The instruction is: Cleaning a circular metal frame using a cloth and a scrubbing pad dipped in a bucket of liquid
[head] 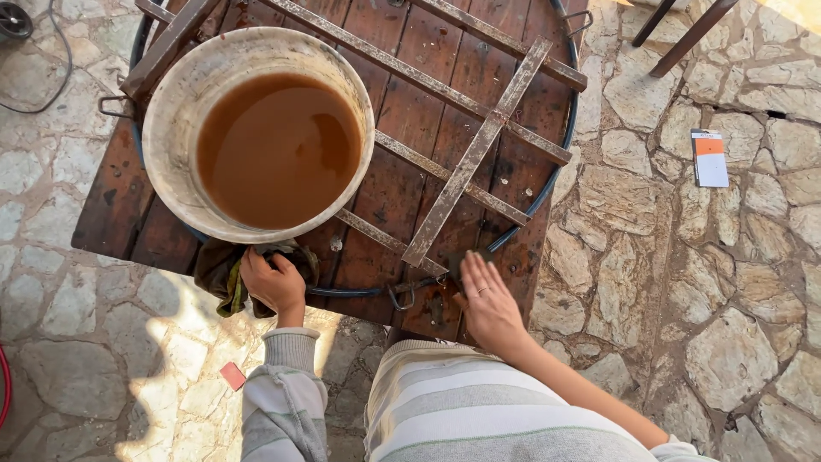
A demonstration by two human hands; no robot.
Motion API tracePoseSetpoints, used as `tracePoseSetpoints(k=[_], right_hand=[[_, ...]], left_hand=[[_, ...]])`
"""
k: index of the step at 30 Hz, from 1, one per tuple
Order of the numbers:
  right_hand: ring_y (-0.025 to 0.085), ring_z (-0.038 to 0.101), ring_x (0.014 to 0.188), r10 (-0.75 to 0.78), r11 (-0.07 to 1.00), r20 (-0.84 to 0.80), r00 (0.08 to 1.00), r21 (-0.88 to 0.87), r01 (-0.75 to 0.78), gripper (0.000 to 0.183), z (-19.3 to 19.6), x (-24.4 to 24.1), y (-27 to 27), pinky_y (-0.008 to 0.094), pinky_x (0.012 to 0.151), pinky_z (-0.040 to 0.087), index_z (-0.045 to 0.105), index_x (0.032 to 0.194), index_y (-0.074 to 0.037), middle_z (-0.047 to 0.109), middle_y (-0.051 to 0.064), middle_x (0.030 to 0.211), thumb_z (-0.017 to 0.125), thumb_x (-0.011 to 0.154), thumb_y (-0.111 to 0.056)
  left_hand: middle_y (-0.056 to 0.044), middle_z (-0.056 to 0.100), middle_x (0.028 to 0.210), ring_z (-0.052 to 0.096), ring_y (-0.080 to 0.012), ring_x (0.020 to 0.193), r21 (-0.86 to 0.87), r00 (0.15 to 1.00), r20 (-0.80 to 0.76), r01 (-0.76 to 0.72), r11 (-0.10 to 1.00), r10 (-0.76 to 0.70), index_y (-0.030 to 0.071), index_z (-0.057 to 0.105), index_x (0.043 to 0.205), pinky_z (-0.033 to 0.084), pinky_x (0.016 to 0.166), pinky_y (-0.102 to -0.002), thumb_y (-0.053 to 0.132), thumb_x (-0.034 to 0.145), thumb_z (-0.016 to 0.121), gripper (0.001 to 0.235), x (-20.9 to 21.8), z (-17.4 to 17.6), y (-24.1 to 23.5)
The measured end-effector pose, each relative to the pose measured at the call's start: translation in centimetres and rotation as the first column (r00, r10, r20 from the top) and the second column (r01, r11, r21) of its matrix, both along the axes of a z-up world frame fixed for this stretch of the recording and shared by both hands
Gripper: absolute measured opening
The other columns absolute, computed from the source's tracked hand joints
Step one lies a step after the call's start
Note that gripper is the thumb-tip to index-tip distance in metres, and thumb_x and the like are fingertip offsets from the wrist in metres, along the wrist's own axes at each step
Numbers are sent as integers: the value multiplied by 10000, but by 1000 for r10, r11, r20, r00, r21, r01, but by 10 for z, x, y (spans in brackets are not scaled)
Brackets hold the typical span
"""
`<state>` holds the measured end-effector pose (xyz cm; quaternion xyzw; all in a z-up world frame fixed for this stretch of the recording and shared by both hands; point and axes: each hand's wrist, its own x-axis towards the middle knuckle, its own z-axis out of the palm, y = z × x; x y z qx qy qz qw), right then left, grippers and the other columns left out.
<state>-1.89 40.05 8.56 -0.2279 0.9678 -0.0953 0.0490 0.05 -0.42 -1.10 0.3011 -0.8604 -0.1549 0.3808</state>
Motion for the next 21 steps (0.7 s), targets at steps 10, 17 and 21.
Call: tracePoseSetpoints(k=[10,17,21], right_hand=[[319,277,1511,22,999,-62,998,-35,-25,616,-4,-10,3,423,1259,147,354,1529,41,327,240,1606,371,1073,-372],[324,324,1489,54,995,-68,996,-82,-59,599,-17,-5,-2,455,1248,172,420,1488,30,385,246,1567,361,1080,-404],[328,291,1507,-94,995,-53,994,9,95,618,-7,-13,7,437,1275,132,376,1511,59,355,265,1583,280,1108,-400]], left_hand=[[-125,658,1117,679,-370,978,-3,1000,-6,-13,1000,13,13,663,1188,541,866,-493,-21,857,562,348,-1,-5,-3],[-163,657,1116,677,-388,982,1,1000,-10,-14,1000,14,-26,663,1172,537,869,-500,-26,871,571,314,-1,0,1],[-147,659,1125,679,-364,973,3,1000,-18,2,1000,-2,-14,664,1192,534,881,-488,-25,889,555,322,-2,6,0]])
